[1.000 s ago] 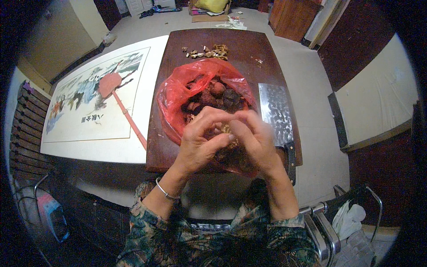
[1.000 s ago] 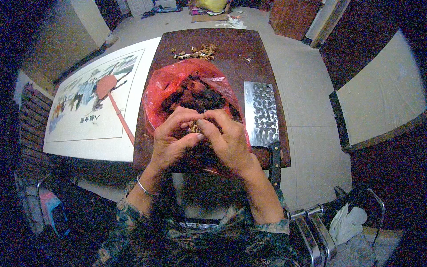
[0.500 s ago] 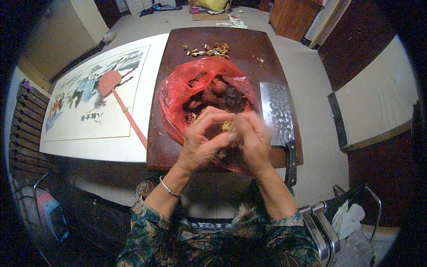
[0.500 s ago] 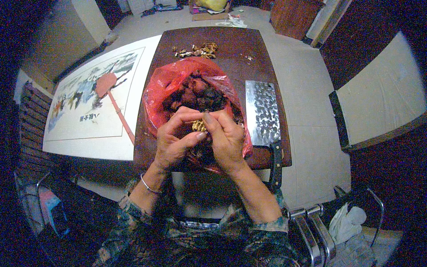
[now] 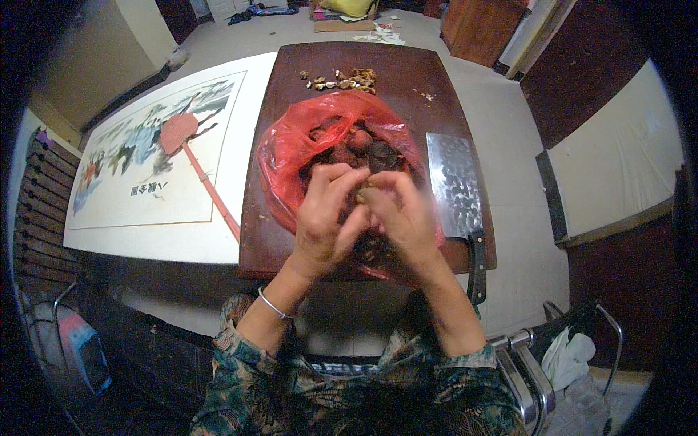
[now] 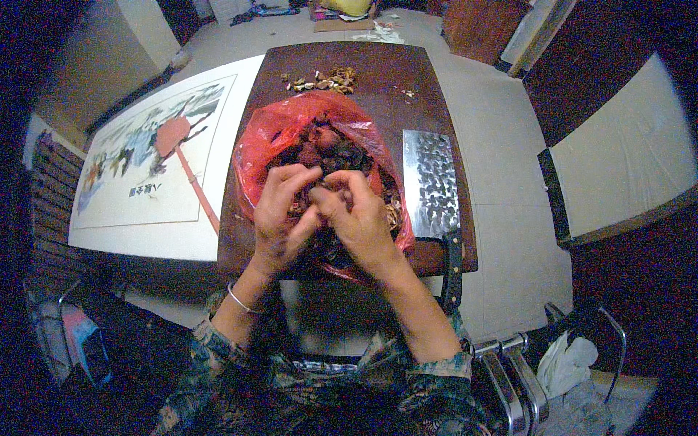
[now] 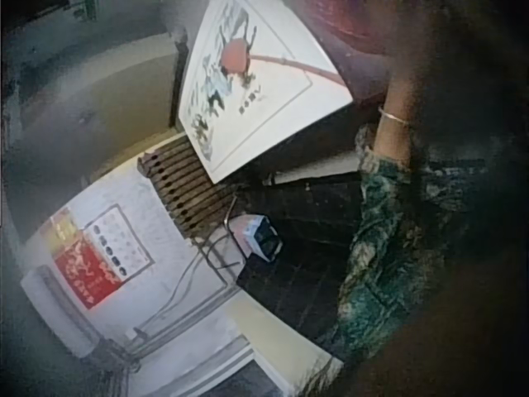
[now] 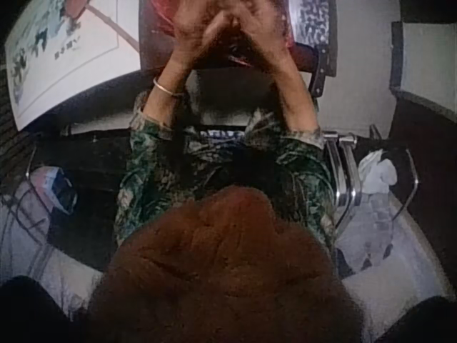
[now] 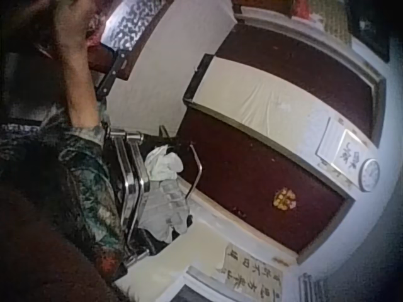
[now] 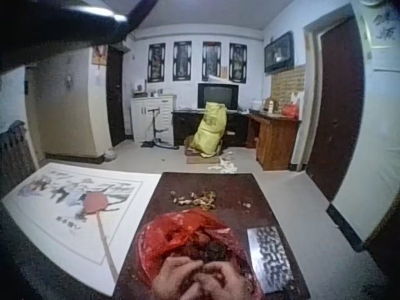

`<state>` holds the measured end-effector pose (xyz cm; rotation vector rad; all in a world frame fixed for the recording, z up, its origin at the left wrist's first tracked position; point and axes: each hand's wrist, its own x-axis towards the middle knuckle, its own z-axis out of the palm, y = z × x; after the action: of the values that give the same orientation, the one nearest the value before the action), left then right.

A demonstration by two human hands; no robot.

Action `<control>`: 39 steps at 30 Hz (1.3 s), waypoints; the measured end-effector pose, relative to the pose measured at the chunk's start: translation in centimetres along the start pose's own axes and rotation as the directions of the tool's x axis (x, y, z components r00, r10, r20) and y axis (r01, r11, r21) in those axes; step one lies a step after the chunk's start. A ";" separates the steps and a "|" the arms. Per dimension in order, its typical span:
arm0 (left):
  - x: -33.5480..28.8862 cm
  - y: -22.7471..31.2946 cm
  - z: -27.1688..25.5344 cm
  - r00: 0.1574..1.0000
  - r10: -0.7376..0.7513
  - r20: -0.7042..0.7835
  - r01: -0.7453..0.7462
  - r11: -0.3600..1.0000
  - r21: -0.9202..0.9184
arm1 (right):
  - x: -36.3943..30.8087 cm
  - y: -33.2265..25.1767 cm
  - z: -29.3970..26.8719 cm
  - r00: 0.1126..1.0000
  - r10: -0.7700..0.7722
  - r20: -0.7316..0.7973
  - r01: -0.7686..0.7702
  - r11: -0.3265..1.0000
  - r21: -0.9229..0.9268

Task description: The person cracks walnuts using a cleaver on a wooden board and peels the shells away by hand.

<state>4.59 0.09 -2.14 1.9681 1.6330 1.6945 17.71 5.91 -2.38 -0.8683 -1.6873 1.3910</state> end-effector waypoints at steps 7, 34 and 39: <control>-0.1 -0.2 0.2 0.993 0.102 0.055 -0.100 0.994 -0.042 | 0.1 0.9 -0.8 0.988 -0.153 0.021 0.154 0.958 -0.240; -1.1 -1.3 0.0 0.945 -0.225 0.237 0.300 0.885 -0.357 | -0.4 0.8 -1.1 0.963 -0.235 0.131 0.267 0.898 -0.351; -0.9 -1.8 -0.5 0.935 -0.231 0.268 0.328 0.852 -0.409 | -0.4 1.0 -0.9 0.955 -0.281 0.094 0.296 0.891 -0.343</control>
<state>3.17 -0.03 -3.68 1.5384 1.2406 1.5185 18.75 6.14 -3.28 -0.7423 -2.0440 0.9241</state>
